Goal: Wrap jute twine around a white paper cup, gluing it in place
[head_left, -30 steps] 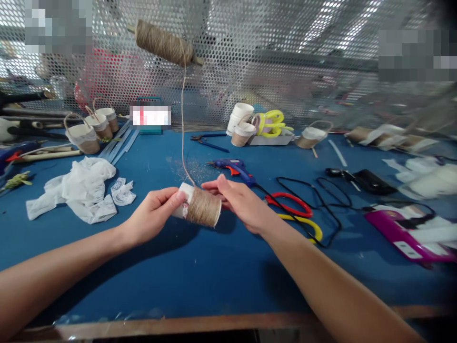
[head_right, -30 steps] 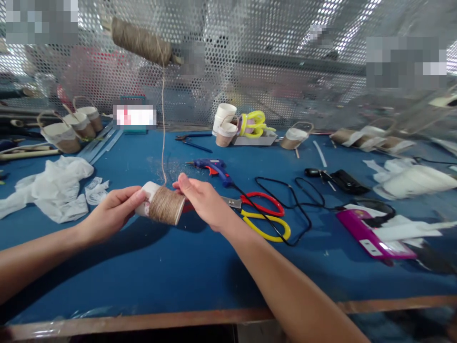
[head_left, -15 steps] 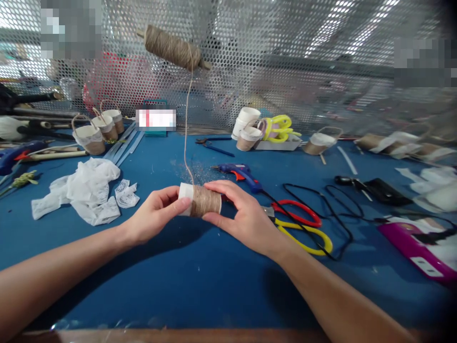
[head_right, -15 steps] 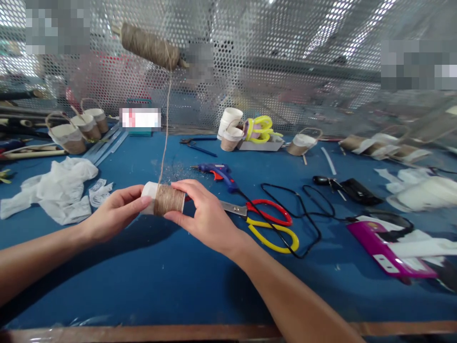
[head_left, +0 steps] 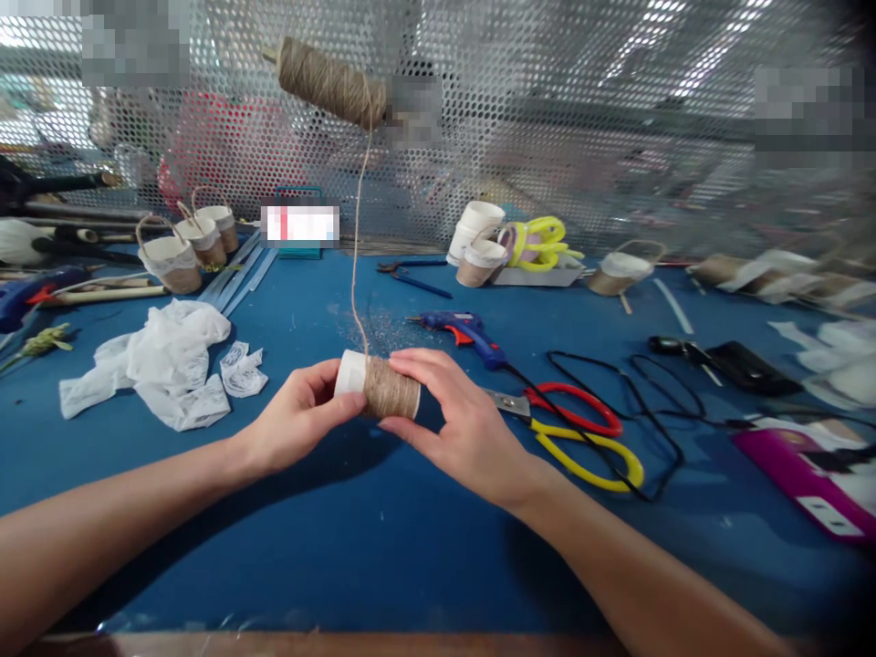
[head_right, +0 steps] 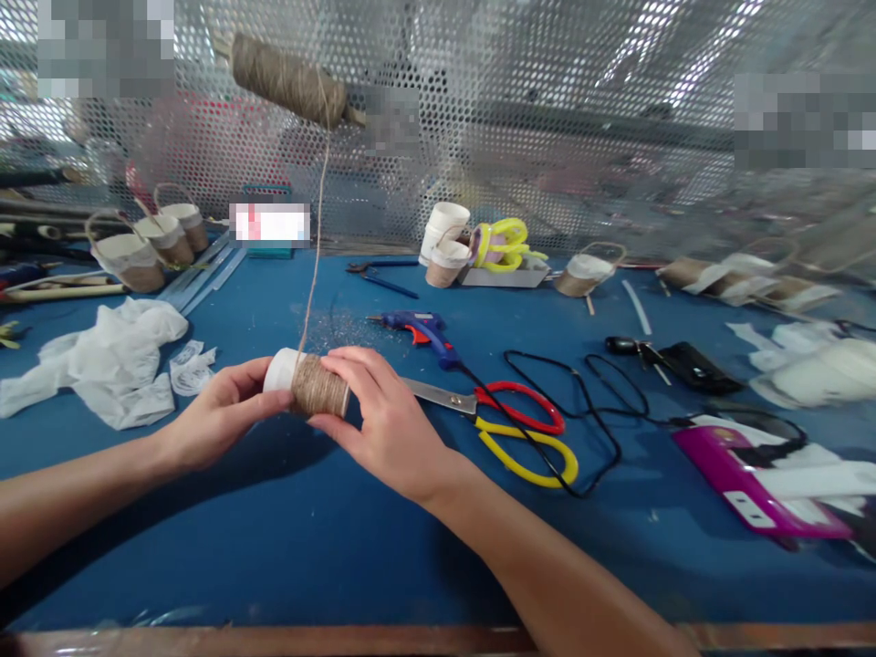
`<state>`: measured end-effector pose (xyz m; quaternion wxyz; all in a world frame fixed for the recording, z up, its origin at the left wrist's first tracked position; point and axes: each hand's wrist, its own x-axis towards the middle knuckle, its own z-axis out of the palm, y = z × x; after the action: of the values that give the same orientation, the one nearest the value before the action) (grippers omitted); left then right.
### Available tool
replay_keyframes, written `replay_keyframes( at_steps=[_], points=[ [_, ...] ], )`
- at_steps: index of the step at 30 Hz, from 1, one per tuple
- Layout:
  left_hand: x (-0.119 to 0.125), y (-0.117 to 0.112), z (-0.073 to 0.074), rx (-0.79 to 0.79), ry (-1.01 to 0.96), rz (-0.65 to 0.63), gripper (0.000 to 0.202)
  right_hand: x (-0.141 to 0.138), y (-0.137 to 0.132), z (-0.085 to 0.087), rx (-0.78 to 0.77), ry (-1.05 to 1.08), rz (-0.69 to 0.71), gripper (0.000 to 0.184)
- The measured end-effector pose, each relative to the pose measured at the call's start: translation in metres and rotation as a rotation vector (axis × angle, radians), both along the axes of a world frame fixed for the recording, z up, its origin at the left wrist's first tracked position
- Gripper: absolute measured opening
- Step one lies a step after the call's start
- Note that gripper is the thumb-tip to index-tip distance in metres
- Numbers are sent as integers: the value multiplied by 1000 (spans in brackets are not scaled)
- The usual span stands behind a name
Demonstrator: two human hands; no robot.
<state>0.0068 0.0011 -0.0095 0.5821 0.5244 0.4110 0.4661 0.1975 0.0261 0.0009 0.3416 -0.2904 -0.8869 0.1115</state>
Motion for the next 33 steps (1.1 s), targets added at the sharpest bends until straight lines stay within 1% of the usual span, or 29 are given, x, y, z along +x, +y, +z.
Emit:
replay_keyframes(
  at_steps=[7, 14, 16, 21, 23, 25, 28, 33],
  points=[
    [1, 1, 1, -35, -41, 3, 23, -1, -1, -2, -14, -1, -16, 41],
    [0, -1, 4, -55, -83, -63, 26, 1, 0, -2, -23, -6, -13, 40],
    [-2, 2, 3, -36, -103, -19, 22, 1, 2, -2, -35, 10, -34, 40],
    [-5, 13, 1, 8, -153, 251, 11, 3, 8, -4, -61, 59, -150, 40],
    [-5, 17, 0, 12, -132, 308, 10, 4, 10, -5, -74, 70, -179, 39],
    [-6, 18, -2, 16, -94, 318, 12, 4, 12, -6, -76, 78, -194, 38],
    [-6, 18, -4, 33, -59, 300, 13, 5, 13, -7, -60, 90, -208, 37],
    [-6, 17, -5, 41, -50, 290, 10, 6, 13, -6, -35, 87, -221, 37]
  ],
)
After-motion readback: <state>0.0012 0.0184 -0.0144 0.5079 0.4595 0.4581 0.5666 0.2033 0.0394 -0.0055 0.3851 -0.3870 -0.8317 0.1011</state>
